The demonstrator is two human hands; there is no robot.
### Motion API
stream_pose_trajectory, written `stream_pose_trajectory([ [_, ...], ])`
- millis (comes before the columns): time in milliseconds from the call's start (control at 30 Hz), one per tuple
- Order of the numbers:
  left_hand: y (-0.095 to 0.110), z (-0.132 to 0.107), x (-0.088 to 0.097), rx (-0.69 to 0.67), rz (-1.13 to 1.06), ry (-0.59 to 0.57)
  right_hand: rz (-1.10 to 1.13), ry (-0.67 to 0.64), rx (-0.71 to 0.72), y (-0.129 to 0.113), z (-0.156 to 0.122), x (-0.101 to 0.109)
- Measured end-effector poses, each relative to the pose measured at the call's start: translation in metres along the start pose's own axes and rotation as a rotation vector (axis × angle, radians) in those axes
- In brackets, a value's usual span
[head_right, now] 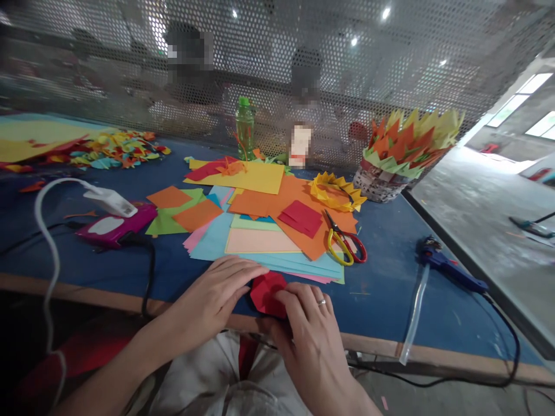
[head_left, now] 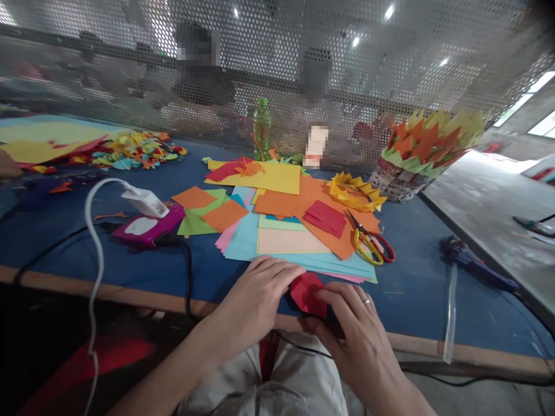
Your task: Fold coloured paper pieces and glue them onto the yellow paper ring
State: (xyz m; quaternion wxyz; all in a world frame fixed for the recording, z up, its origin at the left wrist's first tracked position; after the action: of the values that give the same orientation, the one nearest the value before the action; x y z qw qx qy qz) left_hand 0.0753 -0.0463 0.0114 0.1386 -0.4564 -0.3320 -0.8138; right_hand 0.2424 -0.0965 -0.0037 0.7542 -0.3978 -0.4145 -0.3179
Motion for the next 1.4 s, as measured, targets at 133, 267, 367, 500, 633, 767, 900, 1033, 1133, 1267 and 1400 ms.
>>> stream_pose_trajectory([
  [133, -0.001, -0.002, 0.000, 0.025, 0.010, 0.054, -0.004, -0.011, -0.005, 0.002, -0.001, 0.002],
  [267, 0.004, -0.008, 0.002, 0.014, 0.011, 0.091, 0.007, 0.006, 0.011, 0.001, -0.002, 0.006],
  [367, 0.012, -0.013, 0.003, -0.039, 0.039, 0.158, -0.014, 0.025, 0.036, 0.002, -0.001, 0.009],
  [500, 0.019, -0.016, 0.000, -0.034, 0.047, 0.193, -0.049, 0.083, 0.097, 0.005, -0.002, 0.015],
  [633, 0.021, -0.015, -0.002, -0.032, 0.049, 0.195, -0.014, 0.105, 0.134, 0.007, -0.003, 0.019],
  [767, 0.023, -0.016, -0.006, -0.079, 0.085, 0.204, 0.002, 0.086, 0.149, 0.008, -0.001, 0.018],
  [900, 0.028, -0.019, -0.014, -0.121, 0.173, 0.227, -0.025, 0.072, 0.119, 0.010, 0.000, 0.016],
  [1033, 0.034, -0.023, -0.018, -0.120, 0.197, 0.255, -0.013, 0.066, 0.099, 0.006, -0.001, 0.015],
  [1133, 0.036, -0.024, -0.018, -0.108, 0.147, 0.266, 0.059, -0.015, 0.127, 0.003, -0.002, 0.011],
  [1267, 0.035, -0.025, -0.017, -0.083, 0.075, 0.271, 0.114, -0.031, 0.122, 0.004, -0.004, 0.009],
  [1400, 0.032, -0.026, -0.017, -0.074, 0.039, 0.290, 0.096, 0.022, 0.117, 0.004, -0.005, 0.007],
])
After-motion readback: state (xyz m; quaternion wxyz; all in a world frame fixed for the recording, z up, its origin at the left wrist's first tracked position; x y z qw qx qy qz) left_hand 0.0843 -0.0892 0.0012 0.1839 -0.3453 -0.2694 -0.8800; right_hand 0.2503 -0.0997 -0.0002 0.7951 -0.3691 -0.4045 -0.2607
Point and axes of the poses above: each hand's wrist, its own z-axis towards the middle knuckle, its own x-axis out of the back of the hand, y = z × x, the point moved 5 cm from there along z, towards the middle knuckle, and after that the axes turned 4 degrees about -y, right-handed, at the moved point
